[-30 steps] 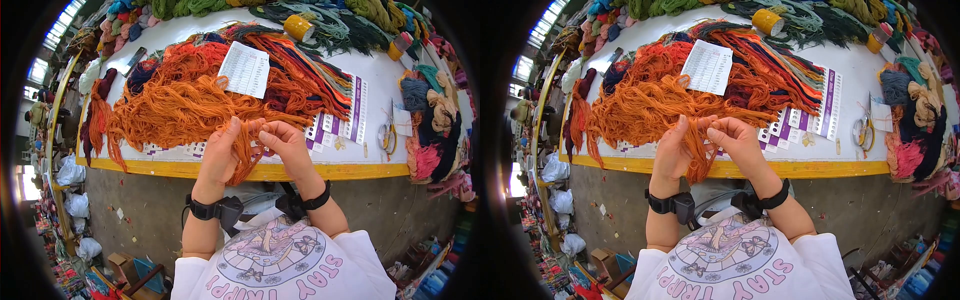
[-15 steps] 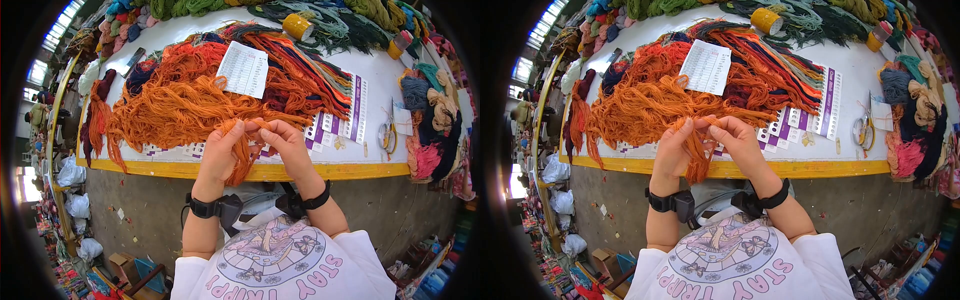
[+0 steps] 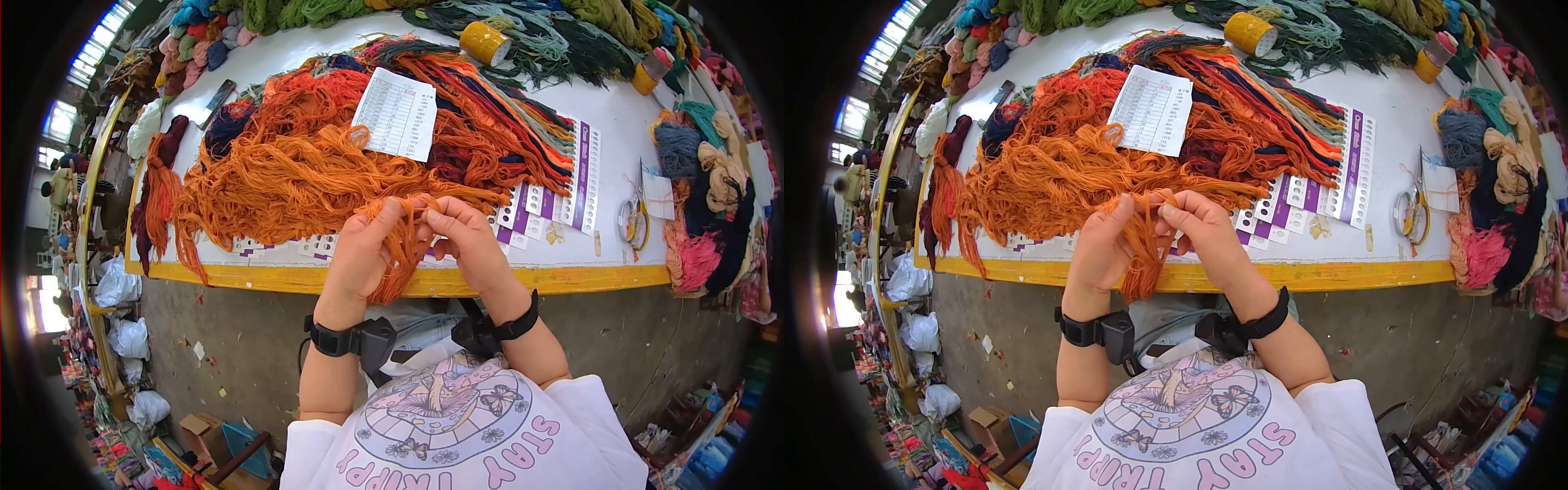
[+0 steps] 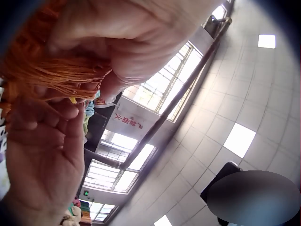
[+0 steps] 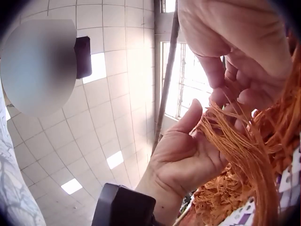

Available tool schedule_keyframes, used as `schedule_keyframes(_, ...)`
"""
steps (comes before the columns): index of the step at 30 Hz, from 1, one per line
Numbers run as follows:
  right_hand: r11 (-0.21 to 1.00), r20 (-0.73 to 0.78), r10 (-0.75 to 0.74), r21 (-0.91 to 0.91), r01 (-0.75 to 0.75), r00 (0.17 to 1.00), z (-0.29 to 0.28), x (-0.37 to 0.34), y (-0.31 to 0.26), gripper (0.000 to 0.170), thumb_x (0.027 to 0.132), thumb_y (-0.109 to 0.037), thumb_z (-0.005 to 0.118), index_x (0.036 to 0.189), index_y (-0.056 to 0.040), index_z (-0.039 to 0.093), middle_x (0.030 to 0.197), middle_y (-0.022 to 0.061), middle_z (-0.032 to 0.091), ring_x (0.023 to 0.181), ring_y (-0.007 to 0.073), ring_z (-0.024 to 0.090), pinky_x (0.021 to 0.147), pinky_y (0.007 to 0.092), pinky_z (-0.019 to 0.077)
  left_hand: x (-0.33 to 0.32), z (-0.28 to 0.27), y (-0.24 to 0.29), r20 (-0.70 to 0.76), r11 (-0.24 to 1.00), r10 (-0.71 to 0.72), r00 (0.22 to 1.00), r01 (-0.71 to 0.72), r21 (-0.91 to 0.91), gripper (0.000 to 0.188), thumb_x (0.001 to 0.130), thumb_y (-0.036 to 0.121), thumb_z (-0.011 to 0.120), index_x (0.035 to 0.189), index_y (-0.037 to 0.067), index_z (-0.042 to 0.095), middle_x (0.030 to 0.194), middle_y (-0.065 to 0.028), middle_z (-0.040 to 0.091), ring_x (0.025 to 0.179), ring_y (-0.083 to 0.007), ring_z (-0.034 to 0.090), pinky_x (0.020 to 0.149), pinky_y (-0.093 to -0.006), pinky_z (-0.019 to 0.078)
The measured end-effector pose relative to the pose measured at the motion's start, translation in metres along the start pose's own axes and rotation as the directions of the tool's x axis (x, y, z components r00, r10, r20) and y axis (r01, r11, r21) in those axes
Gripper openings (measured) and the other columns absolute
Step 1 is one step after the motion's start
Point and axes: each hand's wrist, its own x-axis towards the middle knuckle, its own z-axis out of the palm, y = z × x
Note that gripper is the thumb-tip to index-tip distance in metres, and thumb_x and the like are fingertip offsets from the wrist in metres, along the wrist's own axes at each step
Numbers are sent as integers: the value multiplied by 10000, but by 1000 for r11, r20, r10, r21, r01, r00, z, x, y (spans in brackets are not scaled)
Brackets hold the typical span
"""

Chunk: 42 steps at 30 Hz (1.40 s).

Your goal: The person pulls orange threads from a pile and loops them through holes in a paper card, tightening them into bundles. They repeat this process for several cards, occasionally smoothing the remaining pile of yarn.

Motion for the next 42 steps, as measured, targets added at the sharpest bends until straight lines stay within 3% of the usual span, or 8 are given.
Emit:
schedule_keyframes(3, 1000, 19, -28, -6, 28, 999, -5, 2, 2, 151, 871, -197, 516, 949, -79, 567, 727, -34, 571, 605, 35, 529, 476, 161, 374, 0, 6, -5, -157, 928, 176, 972, -111, 356, 253, 884, 173, 512, 1022, -35, 551, 926, -110, 612, 808, -189, 595, 705, -324, 495)
schedule_keyframes(9, 850, 138, 29, 518, -97, 990, -6, 1, -4, 144, 874, -183, 503, 961, -76, 546, 710, -25, 559, 594, 54, 544, 450, 181, 394, 1, 6, -7, -182, 989, 145, 973, -140, 39, 234, 869, 156, 545, 1021, -20, 561, 944, -94, 615, 824, -149, 595, 687, -274, 495)
schedule_keyframes(15, 961, 8, 40, 273, -41, 999, 0, 1, -8, 143, 838, -183, 579, 912, -62, 557, 688, -9, 553, 559, 64, 547, 444, 175, 426, 0, 14, -4, -186, 992, 120, 975, -124, -12, 292, 899, 236, 482, 1006, -25, 556, 1007, -108, 594, 889, -179, 579, 777, -332, 485)
schedule_keyframes(27, 991, 4, -7, -133, 7, 1000, -10, -4, -9, 140, 798, -188, 640, 806, -50, 622, 646, -14, 585, 542, 27, 510, 454, 147, 371, -1, 17, -5, -213, 991, 131, 968, -128, 26, 236, 868, 198, 541, 994, 2, 581, 976, -85, 612, 866, -161, 581, 767, -317, 479)
schedule_keyframes(30, 994, -37, -89, -70, 86, 995, -5, -5, -9, 122, 797, -164, 643, 832, -47, 630, 640, -22, 582, 549, 18, 501, 474, 147, 365, 1, 13, -8, -206, 994, 113, 972, -109, 31, 214, 855, 165, 568, 985, -5, 582, 934, -76, 619, 804, -138, 587, 699, -282, 494)
schedule_keyframes(33, 986, -38, -123, -116, 118, 992, -2, -7, -8, 112, 797, -133, 643, 840, -30, 632, 654, -17, 576, 563, 26, 497, 496, 162, 390, 0, 8, -11, -179, 988, 110, 978, -88, 126, 221, 849, 157, 576, 995, -8, 580, 926, -76, 621, 780, -135, 593, 679, -265, 497)
schedule_keyframes(39, 879, 35, -368, -311, 360, 929, -3, -1, 2, 124, 797, -112, 642, 829, 6, 621, 692, -11, 558, 590, 44, 494, 552, 188, 427, 3, 20, -11, -186, 995, 98, 978, -95, 24, 217, 860, 148, 547, 1010, -8, 565, 930, -81, 609, 808, -152, 593, 713, -288, 494)
schedule_keyframes(42, 956, -32, -230, -197, 219, 973, 1, -4, 0, 121, 803, -122, 637, 826, -4, 621, 680, -20, 553, 590, 40, 495, 548, 180, 420, 4, 13, -12, -182, 997, 71, 981, -77, -27, 226, 853, 146, 554, 1015, -11, 563, 938, -82, 606, 823, -153, 586, 738, -287, 484)
